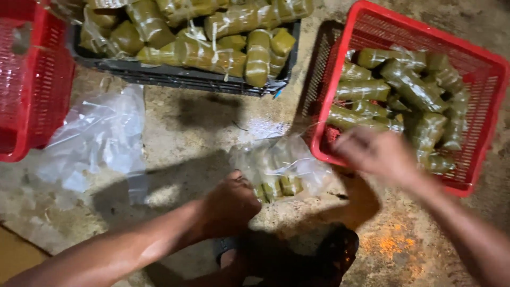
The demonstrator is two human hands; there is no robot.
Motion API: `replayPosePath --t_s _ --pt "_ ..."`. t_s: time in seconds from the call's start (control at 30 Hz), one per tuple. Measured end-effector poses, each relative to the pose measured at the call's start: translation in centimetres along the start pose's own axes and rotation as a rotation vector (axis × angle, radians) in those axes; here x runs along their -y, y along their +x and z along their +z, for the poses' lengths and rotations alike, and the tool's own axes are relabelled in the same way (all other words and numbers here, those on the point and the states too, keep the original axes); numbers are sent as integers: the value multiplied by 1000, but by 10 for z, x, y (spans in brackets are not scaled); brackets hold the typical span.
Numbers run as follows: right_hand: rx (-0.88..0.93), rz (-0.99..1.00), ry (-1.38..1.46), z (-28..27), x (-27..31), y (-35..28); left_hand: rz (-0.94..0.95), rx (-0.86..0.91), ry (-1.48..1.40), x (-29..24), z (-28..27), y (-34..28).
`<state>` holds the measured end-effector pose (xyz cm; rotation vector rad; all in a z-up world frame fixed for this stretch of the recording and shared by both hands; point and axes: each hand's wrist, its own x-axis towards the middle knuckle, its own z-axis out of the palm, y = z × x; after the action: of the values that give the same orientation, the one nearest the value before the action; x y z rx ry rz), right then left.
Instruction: Picking up leaf-wrapped cakes from a basket and placing them into a plastic bag, then tying the bag.
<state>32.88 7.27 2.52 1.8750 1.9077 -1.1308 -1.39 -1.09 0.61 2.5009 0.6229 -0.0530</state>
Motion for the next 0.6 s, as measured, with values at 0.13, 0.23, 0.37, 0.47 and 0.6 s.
replayPosePath --t_s 0.13,0.23,0.37,0.47,0.6 --pt "-389 159 -1092 -27 -98 24 -3 289 106 -4 -10 9" --pt "-190 453 -825 -14 -133 16 43 483 346 -3 -2 13" --pt "-357 319 -697 37 -194 24 206 484 774 7 35 8" --pt "-454 302 -216 28 -175 20 171 510 815 8 46 14" --pt "-450 364 249 -14 -118 -1 -418 427 -400 12 56 14"
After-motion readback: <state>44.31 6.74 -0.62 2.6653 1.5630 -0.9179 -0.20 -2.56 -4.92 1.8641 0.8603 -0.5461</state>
